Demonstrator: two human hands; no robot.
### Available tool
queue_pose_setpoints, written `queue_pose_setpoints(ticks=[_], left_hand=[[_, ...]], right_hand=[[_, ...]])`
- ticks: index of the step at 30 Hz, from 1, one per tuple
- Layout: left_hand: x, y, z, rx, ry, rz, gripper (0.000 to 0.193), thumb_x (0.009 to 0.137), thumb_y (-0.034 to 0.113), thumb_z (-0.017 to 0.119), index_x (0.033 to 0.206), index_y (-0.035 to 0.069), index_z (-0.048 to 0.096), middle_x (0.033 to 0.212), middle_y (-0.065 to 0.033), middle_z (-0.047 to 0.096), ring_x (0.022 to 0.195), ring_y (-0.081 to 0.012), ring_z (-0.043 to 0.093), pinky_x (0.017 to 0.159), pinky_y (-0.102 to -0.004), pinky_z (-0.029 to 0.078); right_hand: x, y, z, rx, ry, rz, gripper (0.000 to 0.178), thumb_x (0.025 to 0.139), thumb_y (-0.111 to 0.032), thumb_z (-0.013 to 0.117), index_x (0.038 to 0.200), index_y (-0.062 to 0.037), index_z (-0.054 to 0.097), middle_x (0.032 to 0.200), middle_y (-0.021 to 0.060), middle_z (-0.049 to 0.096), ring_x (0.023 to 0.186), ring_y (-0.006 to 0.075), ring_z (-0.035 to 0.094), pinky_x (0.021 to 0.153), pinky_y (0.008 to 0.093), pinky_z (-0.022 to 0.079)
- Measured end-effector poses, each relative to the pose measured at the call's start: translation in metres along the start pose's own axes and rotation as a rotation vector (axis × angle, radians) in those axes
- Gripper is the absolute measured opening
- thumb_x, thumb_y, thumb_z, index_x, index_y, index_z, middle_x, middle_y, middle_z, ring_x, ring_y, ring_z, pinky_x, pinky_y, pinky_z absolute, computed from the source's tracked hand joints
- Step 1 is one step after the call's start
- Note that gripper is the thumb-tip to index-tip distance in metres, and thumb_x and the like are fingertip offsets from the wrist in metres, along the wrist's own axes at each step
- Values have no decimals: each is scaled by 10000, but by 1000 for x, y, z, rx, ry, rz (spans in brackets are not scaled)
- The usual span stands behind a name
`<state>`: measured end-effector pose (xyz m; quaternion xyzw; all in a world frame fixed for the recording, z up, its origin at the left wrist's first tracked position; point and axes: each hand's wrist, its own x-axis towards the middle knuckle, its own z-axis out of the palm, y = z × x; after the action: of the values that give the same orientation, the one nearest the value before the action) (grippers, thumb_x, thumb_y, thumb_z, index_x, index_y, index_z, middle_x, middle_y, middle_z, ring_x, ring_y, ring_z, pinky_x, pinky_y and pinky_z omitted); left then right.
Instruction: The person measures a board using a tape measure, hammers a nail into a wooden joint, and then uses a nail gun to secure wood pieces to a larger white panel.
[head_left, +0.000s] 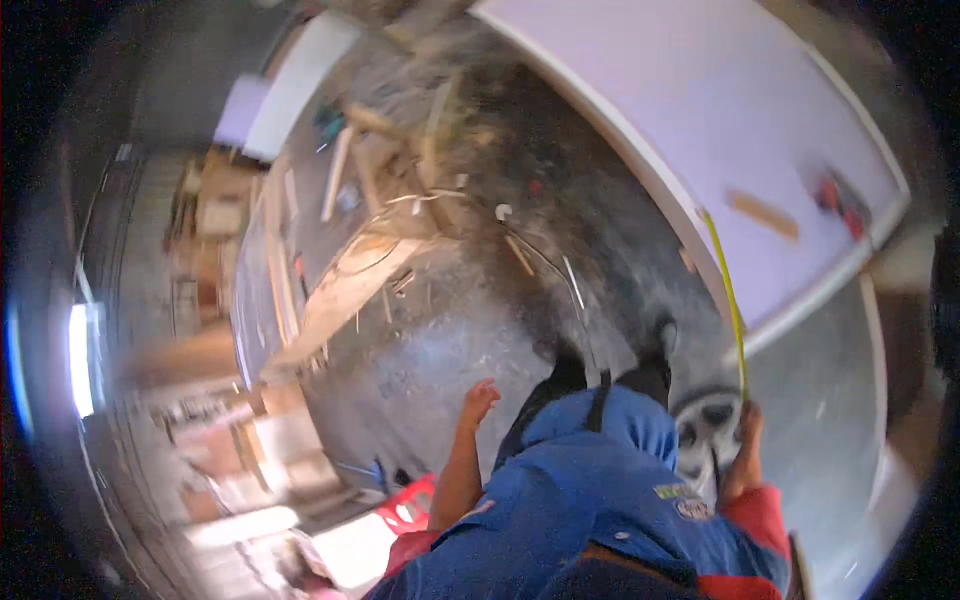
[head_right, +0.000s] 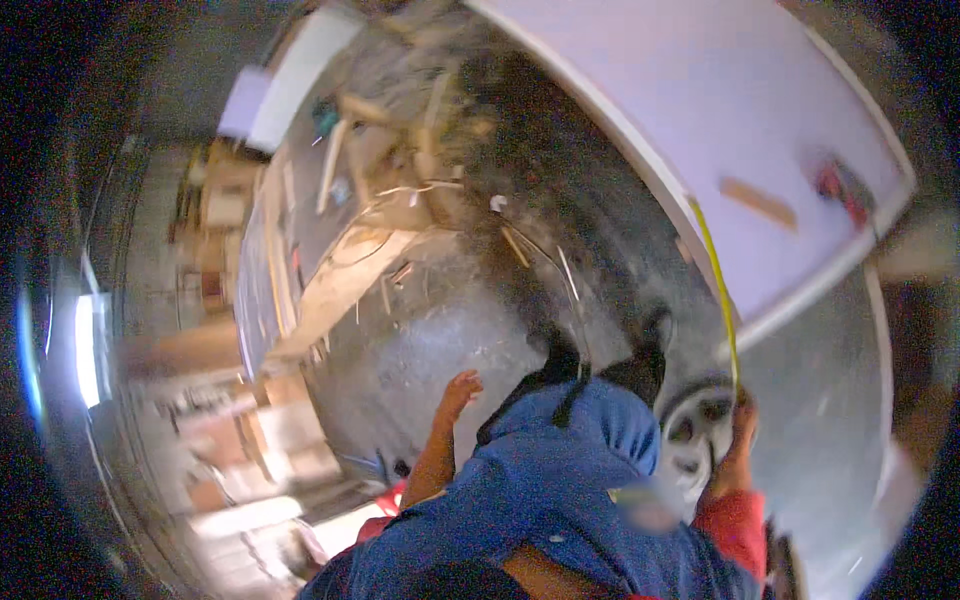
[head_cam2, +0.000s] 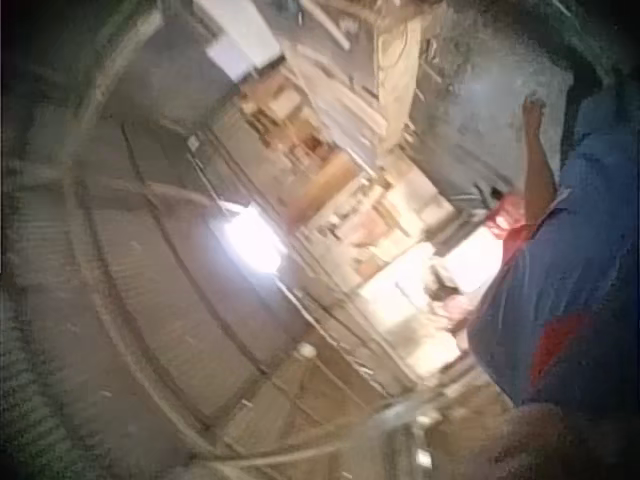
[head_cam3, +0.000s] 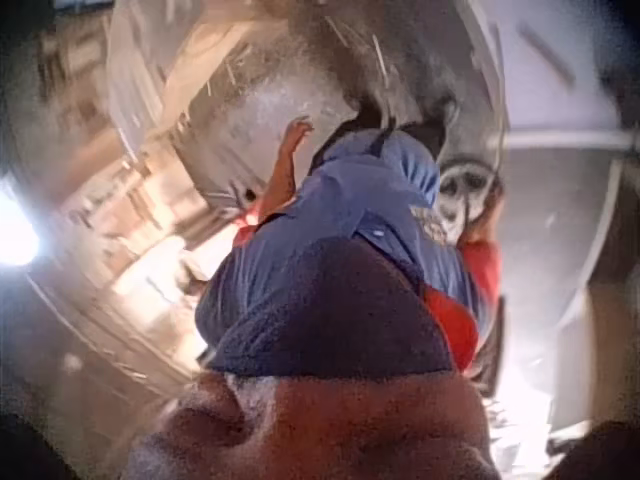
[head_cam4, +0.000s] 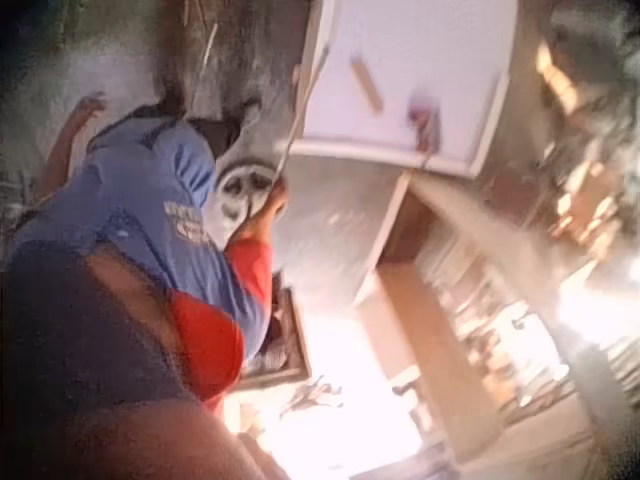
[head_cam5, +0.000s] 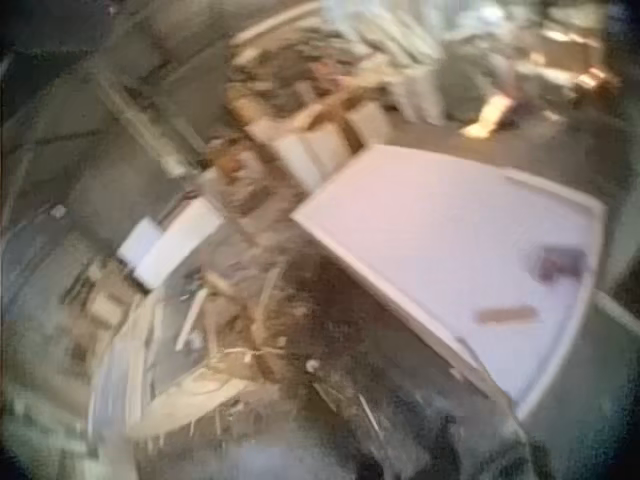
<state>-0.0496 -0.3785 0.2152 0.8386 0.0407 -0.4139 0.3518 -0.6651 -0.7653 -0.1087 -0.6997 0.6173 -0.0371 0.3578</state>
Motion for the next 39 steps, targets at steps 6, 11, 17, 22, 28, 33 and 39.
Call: queue_pose_setpoints(ticks=[6, 11, 17, 22, 28, 33, 39], left_hand=[[16, -145, -26, -275, 80, -229, 373, 853, 225, 641, 1215, 141, 608, 971, -50, 669, 846, -182, 643, 698, -380, 516], [12, -254, -31, -702, 165, -519, 203, 871, 202, 605, 1064, 153, 642, 889, -43, 652, 856, -205, 658, 719, -442, 524], [4, -317, -74, -762, 180, -640, 99, 889, 203, 596, 947, 150, 657, 853, -48, 660, 791, -201, 666, 713, -432, 526], [21, -329, -132, -1100, 361, -557, 137, 915, 211, 563, 1009, 148, 641, 838, -34, 661, 720, -169, 659, 615, -352, 504], [85, -325, -210, -1246, 424, -518, 310, 924, 207, 560, 1222, 123, 584, 926, -55, 685, 762, -173, 683, 604, -309, 507], [150, -339, -298, -1268, 481, -398, 446, 899, 205, 602, 1318, 71, 530, 1064, -78, 695, 926, -209, 695, 674, -354, 543], [168, -344, -404, -1025, 489, -490, 380, 858, 186, 618, 1225, 91, 606, 928, -49, 670, 814, -203, 672, 693, -356, 538]], right_hand=[[-48, -78, 45, 507, -511, 164, 272, 971, -230, 488, 1152, -49, 578, 894, 50, 594, 697, 158, 539, 601, 304, 459], [-35, -266, 86, 1, -655, -61, 250, 935, -194, 521, 1113, -46, 615, 783, 36, 572, 602, 153, 514, 525, 323, 427], [-17, -490, 172, -109, -677, -403, 227, 892, -151, 561, 1066, -43, 660, 650, 19, 545, 487, 146, 485, 433, 345, 388], [-39, -689, 254, 206, -800, -515, 327, 818, -83, 637, 1139, -26, 661, 930, 69, 655, 826, 159, 609, 738, 311, 491], [-156, -962, 318, -45, -531, -856, 600, 795, -146, 746, 1360, -145, 545, 1108, 99, 669, 996, 214, 647, 865, 340, 509], [-243, -1130, 385, -285, -486, -1012, 584, 790, -158, 751, 1338, -177, 552, 1181, 111, 649, 1054, 296, 626, 916, 412, 504], [-284, -1295, 516, -193, -506, -1416, 542, 782, -145, 735, 1296, -151, 562, 1229, 170, 610, 1154, 406, 544, 1001, 491, 431]])
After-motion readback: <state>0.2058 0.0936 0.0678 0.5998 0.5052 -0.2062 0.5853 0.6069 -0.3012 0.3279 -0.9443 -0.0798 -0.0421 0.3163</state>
